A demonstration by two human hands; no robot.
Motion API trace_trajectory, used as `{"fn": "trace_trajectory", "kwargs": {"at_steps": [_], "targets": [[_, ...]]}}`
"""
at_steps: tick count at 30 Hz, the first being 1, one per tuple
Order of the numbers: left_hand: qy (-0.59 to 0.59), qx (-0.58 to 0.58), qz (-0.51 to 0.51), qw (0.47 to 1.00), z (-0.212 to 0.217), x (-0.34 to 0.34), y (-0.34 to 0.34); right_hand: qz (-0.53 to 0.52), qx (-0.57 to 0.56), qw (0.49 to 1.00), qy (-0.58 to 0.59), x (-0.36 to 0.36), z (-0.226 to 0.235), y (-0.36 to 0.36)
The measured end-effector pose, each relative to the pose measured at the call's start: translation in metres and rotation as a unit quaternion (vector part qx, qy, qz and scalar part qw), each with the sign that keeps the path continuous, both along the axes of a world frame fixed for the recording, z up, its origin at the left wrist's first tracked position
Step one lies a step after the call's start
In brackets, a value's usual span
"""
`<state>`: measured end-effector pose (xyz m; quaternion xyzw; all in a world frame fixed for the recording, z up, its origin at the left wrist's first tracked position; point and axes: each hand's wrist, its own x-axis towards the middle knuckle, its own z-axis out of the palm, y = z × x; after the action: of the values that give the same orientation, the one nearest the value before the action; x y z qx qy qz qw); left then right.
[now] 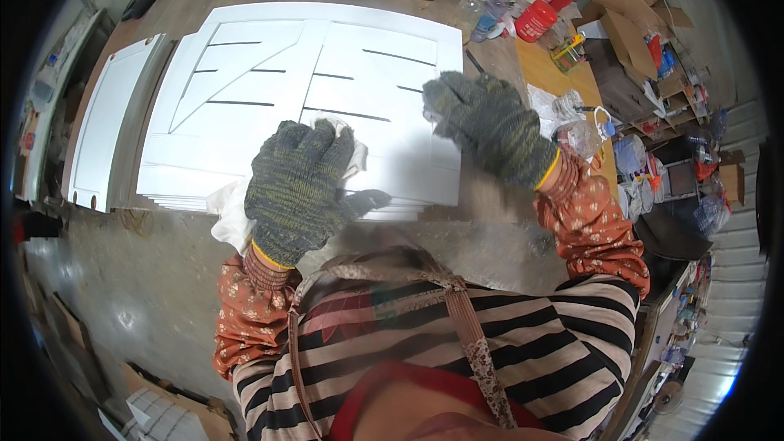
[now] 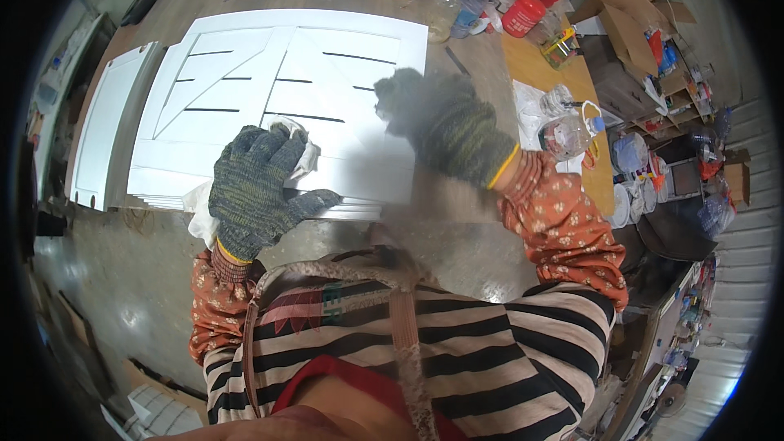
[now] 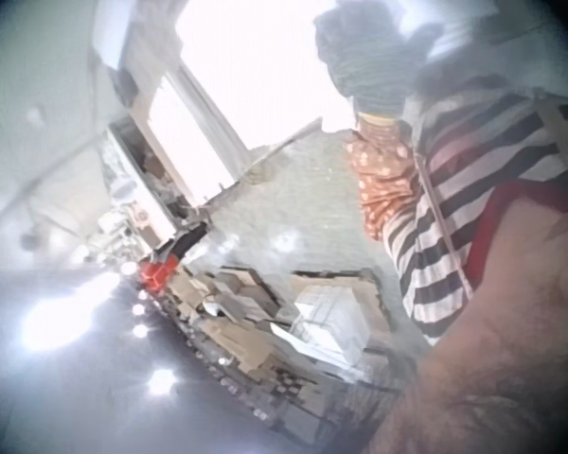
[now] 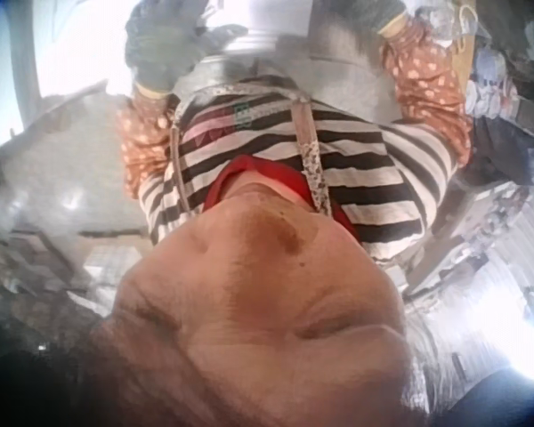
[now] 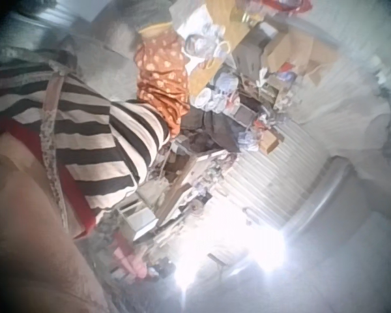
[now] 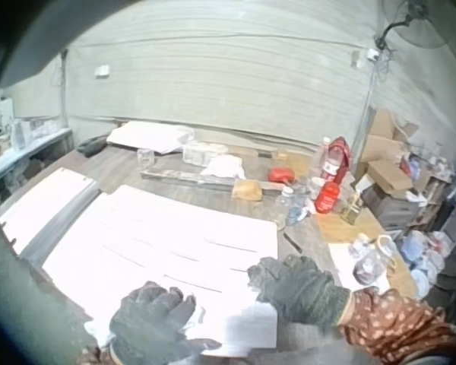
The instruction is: The person wipes the surface of several white wooden door panels with a cloth and stacks them on top of each other on a workbench.
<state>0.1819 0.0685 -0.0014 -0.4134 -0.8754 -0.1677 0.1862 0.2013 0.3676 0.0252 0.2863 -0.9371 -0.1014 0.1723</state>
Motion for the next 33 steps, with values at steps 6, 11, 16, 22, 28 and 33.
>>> {"fn": "trace_trajectory", "kwargs": {"at_steps": [6,11,16,22,28,33], "targets": [[0.023,0.021,-0.020,0.999,-0.001,-0.002,0.004,-0.190,-0.026,0.981,-0.020,-0.073,-0.003,0.039],[0.019,0.044,-0.021,0.999,-0.004,-0.003,0.000,-0.144,0.037,0.976,-0.158,-0.018,0.024,-0.010],[0.022,0.028,-0.021,0.999,-0.001,-0.002,0.000,-0.144,-0.445,0.794,-0.388,0.067,0.027,-0.034],[0.011,-0.001,-0.004,1.000,0.000,-0.002,-0.001,-0.141,0.004,0.982,-0.124,-0.027,0.017,-0.016],[-0.036,0.003,-0.002,0.999,0.009,0.002,0.004,-0.082,0.035,0.996,-0.003,-0.047,-0.005,0.019],[-0.007,0.003,0.008,1.000,-0.001,0.002,0.000,-0.040,-0.016,0.992,-0.116,0.039,0.018,-0.035]]}}
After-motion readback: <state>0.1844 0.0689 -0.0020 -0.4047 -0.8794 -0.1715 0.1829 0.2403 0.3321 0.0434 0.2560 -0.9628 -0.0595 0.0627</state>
